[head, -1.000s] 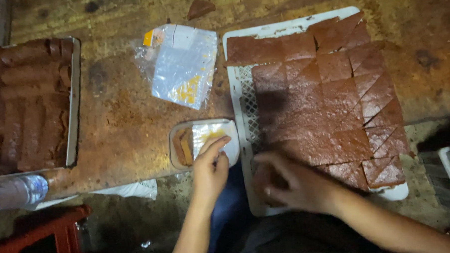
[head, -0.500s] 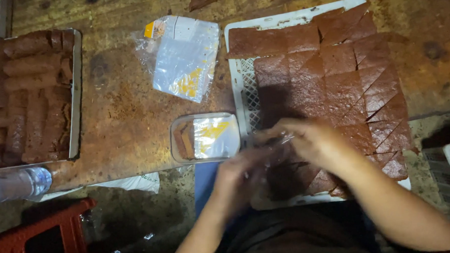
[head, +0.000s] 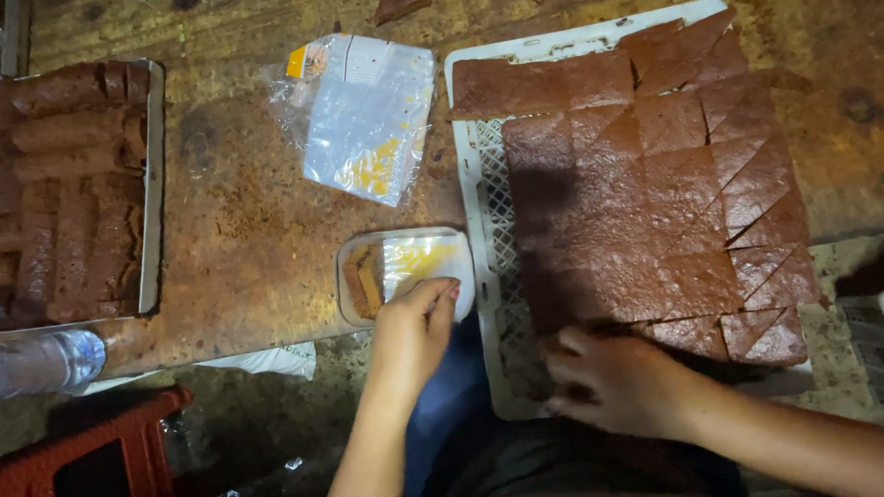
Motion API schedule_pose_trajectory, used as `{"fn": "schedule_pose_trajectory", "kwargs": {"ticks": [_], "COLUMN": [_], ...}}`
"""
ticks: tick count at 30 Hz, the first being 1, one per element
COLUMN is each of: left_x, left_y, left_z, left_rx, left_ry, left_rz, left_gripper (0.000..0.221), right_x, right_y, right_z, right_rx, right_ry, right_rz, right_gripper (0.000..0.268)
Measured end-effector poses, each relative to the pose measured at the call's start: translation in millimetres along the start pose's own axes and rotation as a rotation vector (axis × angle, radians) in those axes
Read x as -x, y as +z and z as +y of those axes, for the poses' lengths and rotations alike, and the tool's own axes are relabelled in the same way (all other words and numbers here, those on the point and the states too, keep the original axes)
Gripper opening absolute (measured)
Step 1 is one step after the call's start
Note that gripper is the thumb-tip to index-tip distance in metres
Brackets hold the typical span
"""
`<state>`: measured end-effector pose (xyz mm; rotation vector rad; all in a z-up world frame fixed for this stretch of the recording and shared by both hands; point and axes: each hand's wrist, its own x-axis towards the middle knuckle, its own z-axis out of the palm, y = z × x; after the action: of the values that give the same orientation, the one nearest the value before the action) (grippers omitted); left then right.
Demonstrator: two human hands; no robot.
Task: Packaging triangular food strips into individual plastic bags at a packaging station.
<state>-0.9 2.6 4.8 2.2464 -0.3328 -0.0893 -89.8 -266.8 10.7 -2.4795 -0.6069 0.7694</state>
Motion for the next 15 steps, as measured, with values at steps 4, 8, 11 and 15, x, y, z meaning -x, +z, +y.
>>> {"fn": "schedule_pose_trajectory", "kwargs": {"ticks": [4, 8, 11, 15], "left_x": [1, -4, -5, 2], "left_y": [3, 4, 10, 29], "left_z": [10, 40, 60, 76], "left_rx": [0.085, 0.153, 0.176, 0.002], "left_ry": [0.053, 0.124, 0.177, 0.421], "left_rz": [0.091, -0.009, -0.031, 0.141], "left_gripper": [0.012, 0.044, 0.055, 0.036], "right_x": [0, -1, -17, -42], "right_y": [-30, -46, -35, -21], "right_z": [19, 5, -22, -20], "right_rx": [-0.165, -0.310, -0.258, -0.031], "right_ry": [-0.078, -0.085, -0.129, -0.066], "right_rz": [0.394, 0.807, 0.891, 0.807], "right_gripper": [0.023, 0.024, 0.041, 0.050]}}
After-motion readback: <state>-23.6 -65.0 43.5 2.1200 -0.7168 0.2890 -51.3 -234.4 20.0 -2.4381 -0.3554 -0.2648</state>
